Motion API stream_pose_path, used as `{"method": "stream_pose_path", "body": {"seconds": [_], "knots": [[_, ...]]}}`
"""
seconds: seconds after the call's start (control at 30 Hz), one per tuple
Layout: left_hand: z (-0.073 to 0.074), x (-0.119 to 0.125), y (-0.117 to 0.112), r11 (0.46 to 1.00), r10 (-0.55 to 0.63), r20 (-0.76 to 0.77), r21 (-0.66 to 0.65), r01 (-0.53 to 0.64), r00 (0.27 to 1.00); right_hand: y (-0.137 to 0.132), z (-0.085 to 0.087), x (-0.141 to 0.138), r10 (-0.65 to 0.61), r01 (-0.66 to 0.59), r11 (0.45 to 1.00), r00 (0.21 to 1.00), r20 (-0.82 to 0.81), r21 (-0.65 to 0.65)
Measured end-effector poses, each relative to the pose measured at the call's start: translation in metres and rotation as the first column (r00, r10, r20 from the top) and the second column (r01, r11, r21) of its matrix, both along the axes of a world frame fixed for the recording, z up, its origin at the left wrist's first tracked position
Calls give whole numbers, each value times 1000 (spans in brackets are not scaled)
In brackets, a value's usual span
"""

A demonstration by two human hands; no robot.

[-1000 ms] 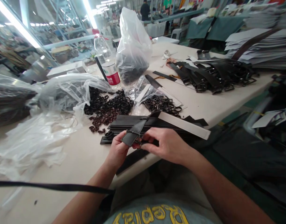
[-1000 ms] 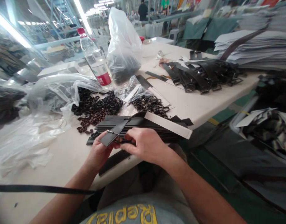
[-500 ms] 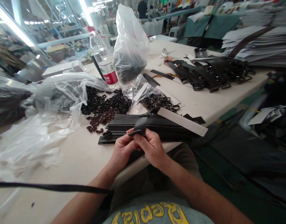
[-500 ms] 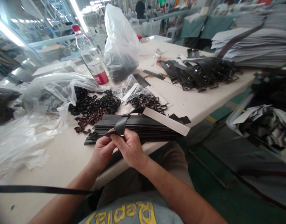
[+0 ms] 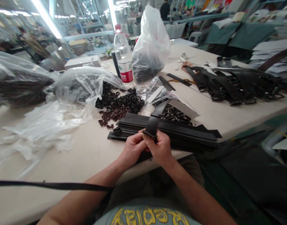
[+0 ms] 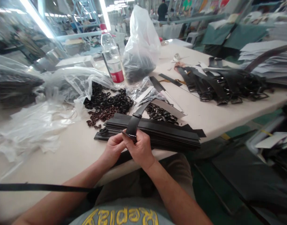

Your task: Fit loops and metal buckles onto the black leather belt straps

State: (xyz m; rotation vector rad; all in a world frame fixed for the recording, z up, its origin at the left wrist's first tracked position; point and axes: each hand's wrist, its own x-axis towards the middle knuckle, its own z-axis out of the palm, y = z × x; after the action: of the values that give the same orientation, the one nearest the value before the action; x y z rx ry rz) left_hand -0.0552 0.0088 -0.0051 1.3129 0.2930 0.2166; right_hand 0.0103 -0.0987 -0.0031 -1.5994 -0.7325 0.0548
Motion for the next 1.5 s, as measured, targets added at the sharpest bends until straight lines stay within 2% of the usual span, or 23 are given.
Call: {"method": "stream_pose_path", "body": {"seconds": [0.17,0.27,0.37,0.43,0.5,0.53,0.6,0.63,0.7,0.77,0.83,0.9,1.0,1.07,1.13,1.37,1.43,1.47,1.5], "knots": [[3,4,-3,997,-68,-36,-48,66,997,-3,-7,4,37,-33,999,991,-127,36],[3,5,-3,991,-131,-82,-27,129,988,-3,-14,10,62,-53,997,983,-171,56],[4,3,3,980,-187,-104,48,193,977,-3,-21,16,60,-53,997,986,-153,49],[7,-2,13,976,-184,-106,95,194,977,-5,-24,18,40,-36,999,990,-132,34],[16,-10,31,969,-120,-120,203,143,985,-5,-26,19,35,-31,999,990,-140,26],[22,-16,43,949,-66,-130,298,102,989,-6,-27,18,37,-33,999,988,-149,26],[36,-27,69,859,48,-116,511,18,992,-5,-29,16,51,-48,999,986,-158,26],[43,-32,81,792,82,-117,610,6,990,-5,-30,15,58,-54,998,986,-153,26],[53,-37,104,615,147,-130,788,12,981,-3,-32,14,68,-64,997,988,-139,30],[54,-37,119,443,179,-158,894,63,971,-2,-33,13,87,-83,996,987,-135,32],[47,-30,127,317,184,-198,939,132,963,-2,-33,13,104,-103,995,987,-123,18],[35,-22,130,244,188,-230,953,182,955,-2,-32,13,115,-117,993,990,-85,-11],[21,-14,132,175,194,-238,963,205,952,-2,-30,13,123,-124,991,992,-21,-44],[17,-14,132,137,177,-228,969,205,957,-2,-29,13,132,-133,990,991,-12,-50],[18,-15,132,126,159,-222,971,203,962,-1,-28,13,139,-140,989,990,-23,-49],[23,-17,126,216,157,-212,960,176,965,-1,-31,13,136,-133,988,990,28,-84],[22,-18,122,261,166,-183,956,136,969,0,-31,13,135,-131,988,990,33,-87],[22,-17,120,303,168,-167,947,110,972,0,-31,13,135,-132,987,990,33,-87],[22,-17,116,367,165,-148,927,78,975,0,-31,13,136,-133,987,990,33,-89]]}}
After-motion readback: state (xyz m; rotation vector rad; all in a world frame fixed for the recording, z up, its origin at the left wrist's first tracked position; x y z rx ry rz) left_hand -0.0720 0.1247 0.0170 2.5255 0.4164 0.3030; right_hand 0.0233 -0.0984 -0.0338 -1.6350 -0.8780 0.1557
